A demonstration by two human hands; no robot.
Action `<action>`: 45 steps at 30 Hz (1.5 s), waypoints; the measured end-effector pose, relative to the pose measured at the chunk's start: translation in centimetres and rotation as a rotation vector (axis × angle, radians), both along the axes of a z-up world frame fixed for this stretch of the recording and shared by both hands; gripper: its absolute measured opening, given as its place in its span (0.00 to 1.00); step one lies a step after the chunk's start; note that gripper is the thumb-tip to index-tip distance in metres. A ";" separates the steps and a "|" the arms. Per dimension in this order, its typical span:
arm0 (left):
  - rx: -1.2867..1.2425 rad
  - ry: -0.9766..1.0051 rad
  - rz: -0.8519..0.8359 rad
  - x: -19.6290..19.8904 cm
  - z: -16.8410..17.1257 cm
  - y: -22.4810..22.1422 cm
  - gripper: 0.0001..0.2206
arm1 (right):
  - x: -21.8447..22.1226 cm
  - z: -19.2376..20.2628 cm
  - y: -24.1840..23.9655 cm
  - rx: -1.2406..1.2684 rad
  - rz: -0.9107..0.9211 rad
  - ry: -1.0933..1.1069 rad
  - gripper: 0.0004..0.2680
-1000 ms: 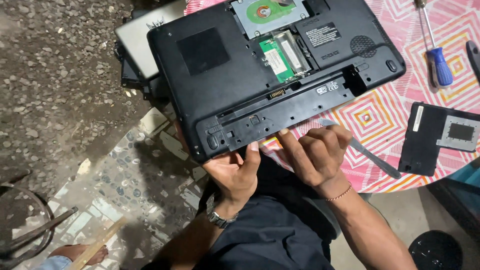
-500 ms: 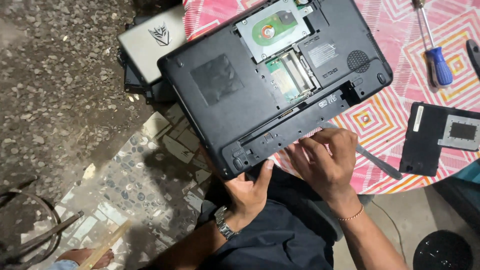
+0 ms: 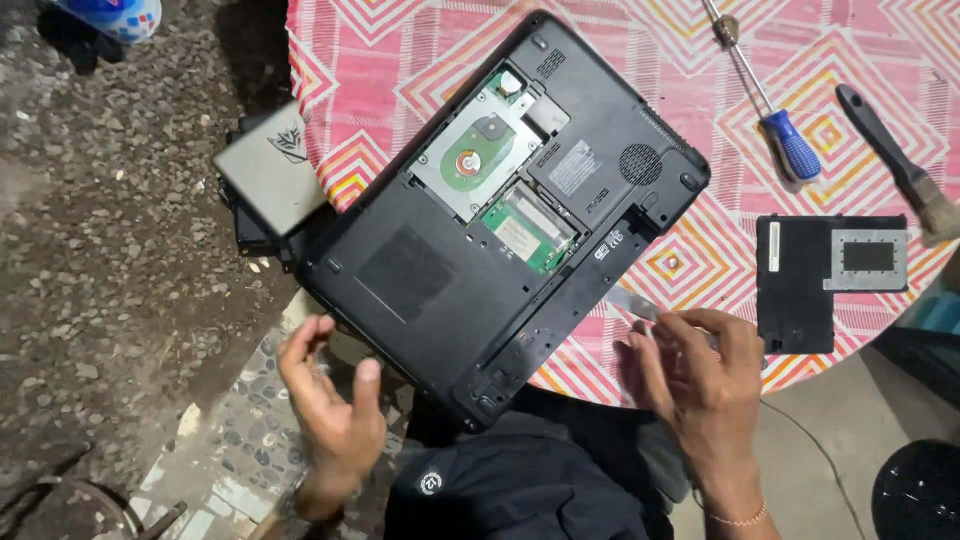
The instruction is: Disassembling a laptop by removing screws and prying open the case components.
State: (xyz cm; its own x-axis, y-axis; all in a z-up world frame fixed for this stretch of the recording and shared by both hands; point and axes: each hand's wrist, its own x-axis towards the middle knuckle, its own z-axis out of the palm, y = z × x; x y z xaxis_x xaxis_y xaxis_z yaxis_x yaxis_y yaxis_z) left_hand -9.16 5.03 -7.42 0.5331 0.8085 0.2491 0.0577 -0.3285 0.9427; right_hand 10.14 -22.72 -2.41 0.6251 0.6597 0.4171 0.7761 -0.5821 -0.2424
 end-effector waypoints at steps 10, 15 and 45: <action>0.470 0.510 -0.047 4.3 4.8 7.3 0.28 | 0.7 0.0 -3.8 -0.236 -0.298 0.139 0.06; 0.450 0.650 -0.040 4.8 4.7 6.8 0.36 | -0.3 0.2 -4.5 -0.524 -0.566 0.246 0.11; -0.100 0.886 0.046 4.9 6.5 4.2 0.38 | 1.4 1.9 4.6 0.174 -0.265 0.289 0.08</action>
State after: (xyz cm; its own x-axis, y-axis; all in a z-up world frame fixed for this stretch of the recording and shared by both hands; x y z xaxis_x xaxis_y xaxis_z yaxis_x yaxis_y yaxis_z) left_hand -4.28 9.23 -0.93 0.4625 0.8299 -0.3121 0.7901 -0.2261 0.5697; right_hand 11.54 -18.13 -0.47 0.8711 0.3959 0.2907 0.4909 -0.6831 -0.5408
